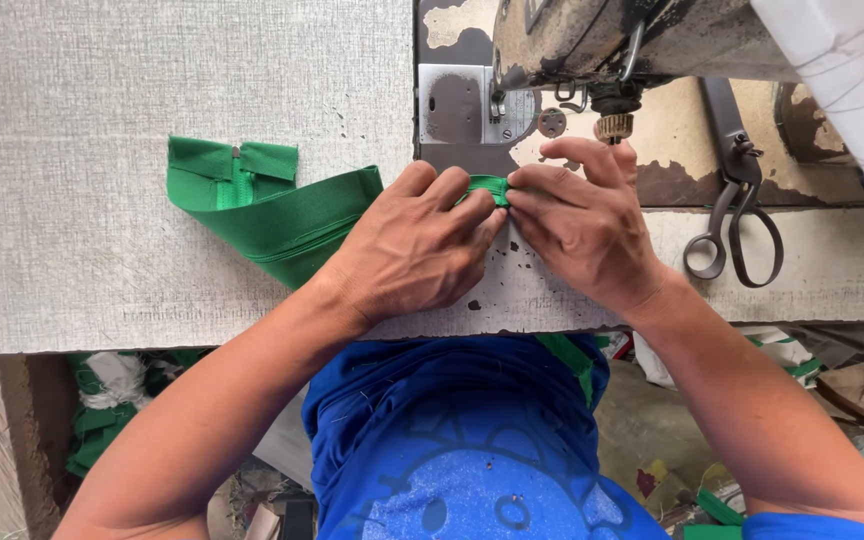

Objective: Sewing green fabric strips and trimming them with scissors at a sewing machine

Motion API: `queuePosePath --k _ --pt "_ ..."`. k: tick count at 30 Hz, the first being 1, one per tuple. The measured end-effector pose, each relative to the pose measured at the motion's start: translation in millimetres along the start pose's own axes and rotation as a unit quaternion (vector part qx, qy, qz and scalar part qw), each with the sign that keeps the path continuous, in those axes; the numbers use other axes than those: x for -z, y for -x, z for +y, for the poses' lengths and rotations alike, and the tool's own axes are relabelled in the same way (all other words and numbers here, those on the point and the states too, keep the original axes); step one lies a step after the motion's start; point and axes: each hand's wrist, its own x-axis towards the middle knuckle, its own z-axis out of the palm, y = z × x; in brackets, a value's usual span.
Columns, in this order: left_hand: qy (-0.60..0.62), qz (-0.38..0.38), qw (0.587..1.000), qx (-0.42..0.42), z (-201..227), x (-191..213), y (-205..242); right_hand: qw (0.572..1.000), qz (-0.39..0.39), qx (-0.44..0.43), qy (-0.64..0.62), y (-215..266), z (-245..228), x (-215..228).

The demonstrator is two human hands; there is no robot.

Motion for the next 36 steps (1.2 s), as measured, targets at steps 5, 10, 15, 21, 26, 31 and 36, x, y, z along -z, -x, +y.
queuePosePath --k 5,10,15,21,26,31,36 --pt "0.005 -0.004 1.000 0.015 0.8 0.6 3.1 0.998 -0.012 0.039 0.044 -5.0 -0.7 4.3" --pt "0.014 -0.018 0.999 0.031 2.1 0.5 3.2 0.997 -0.032 0.061 0.041 -4.9 10.3 4.4" --pt "0.001 -0.085 0.996 0.041 1.2 13.2 0.2 0.968 -0.048 0.222 0.109 -33.6 8.0 30.2" --pt "0.015 -0.086 0.996 0.031 -0.3 13.7 -0.8 0.951 -0.087 0.282 0.093 -50.4 10.5 37.3" --pt "0.023 -0.095 0.995 0.026 -2.7 12.7 -0.2 0.950 -0.095 0.288 0.069 -41.2 21.8 32.3" --pt "0.025 -0.102 0.994 0.025 -4.8 11.5 2.9 0.962 -0.081 0.258 0.041 -41.4 9.5 33.6" --pt "0.086 -0.104 0.991 -0.026 -20.9 4.7 1.8 0.977 -0.105 0.174 0.060 -23.3 8.5 35.1"
